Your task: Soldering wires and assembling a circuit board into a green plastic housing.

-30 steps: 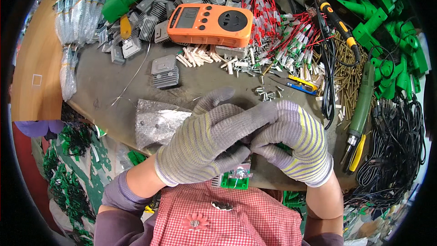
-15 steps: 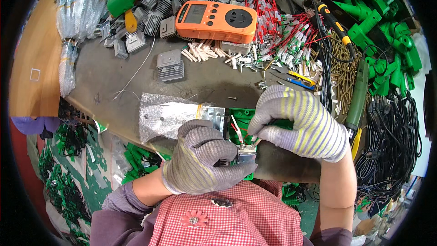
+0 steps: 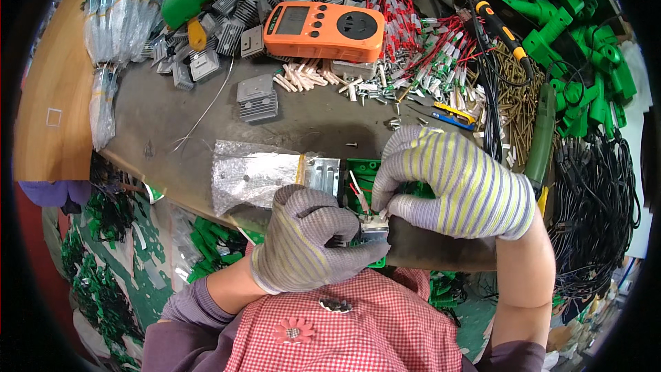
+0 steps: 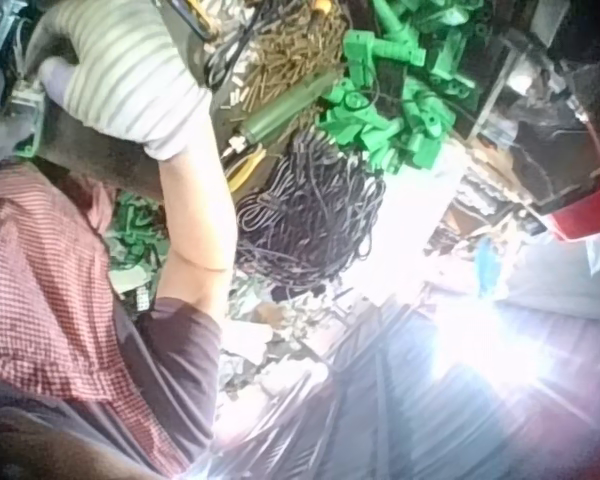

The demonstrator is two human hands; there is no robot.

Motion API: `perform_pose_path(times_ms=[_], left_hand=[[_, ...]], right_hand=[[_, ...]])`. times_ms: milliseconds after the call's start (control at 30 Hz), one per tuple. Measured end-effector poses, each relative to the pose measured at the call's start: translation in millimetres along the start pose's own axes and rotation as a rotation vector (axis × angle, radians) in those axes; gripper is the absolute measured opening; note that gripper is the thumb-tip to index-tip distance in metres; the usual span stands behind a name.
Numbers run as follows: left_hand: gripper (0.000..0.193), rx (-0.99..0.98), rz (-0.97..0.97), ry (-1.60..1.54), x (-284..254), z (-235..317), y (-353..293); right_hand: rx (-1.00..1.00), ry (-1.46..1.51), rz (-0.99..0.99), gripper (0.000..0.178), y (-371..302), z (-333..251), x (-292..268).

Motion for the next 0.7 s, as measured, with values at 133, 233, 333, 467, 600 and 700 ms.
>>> perform_pose_path(times_ms=[133, 233, 333, 467, 600, 700], left_hand=[[0.032, -0.046, -0.024, -0.026, 2, -4, -2], [0.032, -0.068, -0.065, -0.069, 7, -8, -4], [0.031, 0.009, -0.040, -0.010, 3, 0, -1], [0.030, -0.001, -0.027, -0.003, 3, 0, -4], [0.045, 0.054, -0.085, 0.021, 9, -1, -11], [0.045, 0.063, -0.088, 0.017, 9, -1, -9]], right_hand=[[0.090, 0.017, -0.072, 0.007, 6, 7, -2], [-0.012, -0.171, -0.055, 0.007, 7, -5, 4], [-0.005, -0.107, -0.033, 0.006, 4, -6, 1], [0.012, -0.050, 0.002, 0.007, 3, 0, 2], [0.015, -0.075, -0.084, 0.009, 11, 4, -1], [0.020, -0.024, -0.116, 0.008, 20, 3, -4]])
Point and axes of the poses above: each hand's wrist, its own y-axis towards the middle knuckle, its own x-axis out of the palm, z = x × y, the point moved 8 cm from there along y, towards the middle knuckle, and after that the axes turned 10 degrees about -z, right-handed, at the moved point
